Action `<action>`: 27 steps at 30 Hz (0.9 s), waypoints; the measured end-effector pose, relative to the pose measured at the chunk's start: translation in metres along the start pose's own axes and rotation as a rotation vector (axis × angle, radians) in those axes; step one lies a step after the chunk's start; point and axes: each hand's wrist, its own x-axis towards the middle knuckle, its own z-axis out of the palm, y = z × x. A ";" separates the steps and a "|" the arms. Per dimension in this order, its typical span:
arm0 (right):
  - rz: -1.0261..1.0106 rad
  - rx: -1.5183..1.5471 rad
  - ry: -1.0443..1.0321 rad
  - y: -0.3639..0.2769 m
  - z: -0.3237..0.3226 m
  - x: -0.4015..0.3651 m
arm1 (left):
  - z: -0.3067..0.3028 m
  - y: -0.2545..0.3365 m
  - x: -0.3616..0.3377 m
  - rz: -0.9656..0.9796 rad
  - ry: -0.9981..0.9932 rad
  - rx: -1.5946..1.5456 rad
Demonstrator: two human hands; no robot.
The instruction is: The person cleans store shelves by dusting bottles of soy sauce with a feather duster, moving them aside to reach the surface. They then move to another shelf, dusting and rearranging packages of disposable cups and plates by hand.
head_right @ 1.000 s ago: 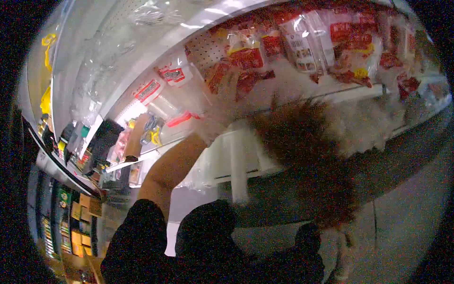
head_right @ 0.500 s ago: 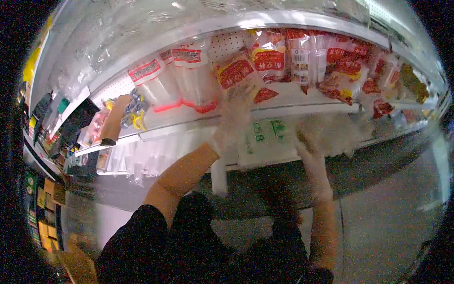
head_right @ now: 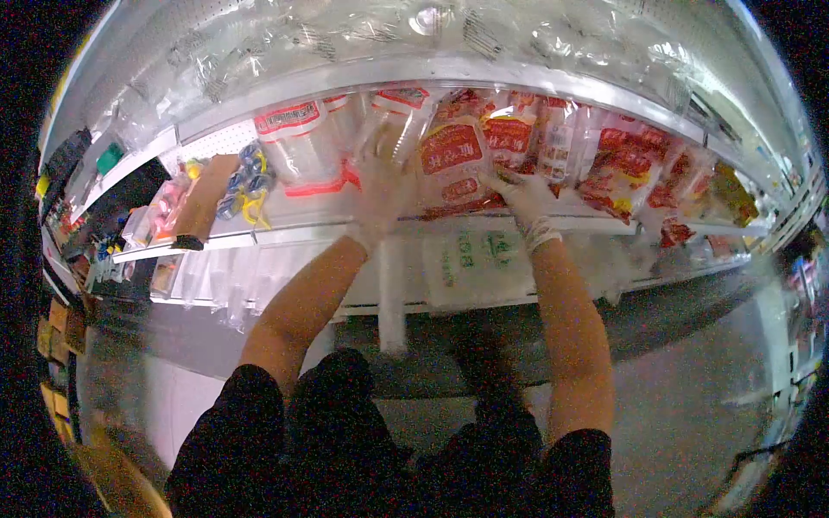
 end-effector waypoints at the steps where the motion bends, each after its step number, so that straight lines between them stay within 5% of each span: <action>1: 0.032 0.045 0.007 -0.004 0.002 0.001 | -0.003 -0.003 0.013 0.071 0.116 0.117; 4: -0.091 -0.233 0.101 0.026 -0.009 0.036 | -0.012 -0.011 0.033 0.147 0.275 0.336; 9: -0.289 -0.184 0.123 0.011 0.004 0.047 | -0.007 -0.043 0.024 0.419 0.045 0.755; 15: -0.243 -0.311 0.100 -0.015 0.030 0.035 | -0.008 -0.019 -0.012 -0.263 0.114 0.026; 18: -0.246 -0.431 0.130 -0.002 0.042 0.047 | -0.009 -0.020 -0.017 0.034 -0.199 0.354; 27: -0.357 -0.145 0.356 0.000 0.046 0.027 | -0.011 -0.029 -0.017 0.031 -0.146 0.201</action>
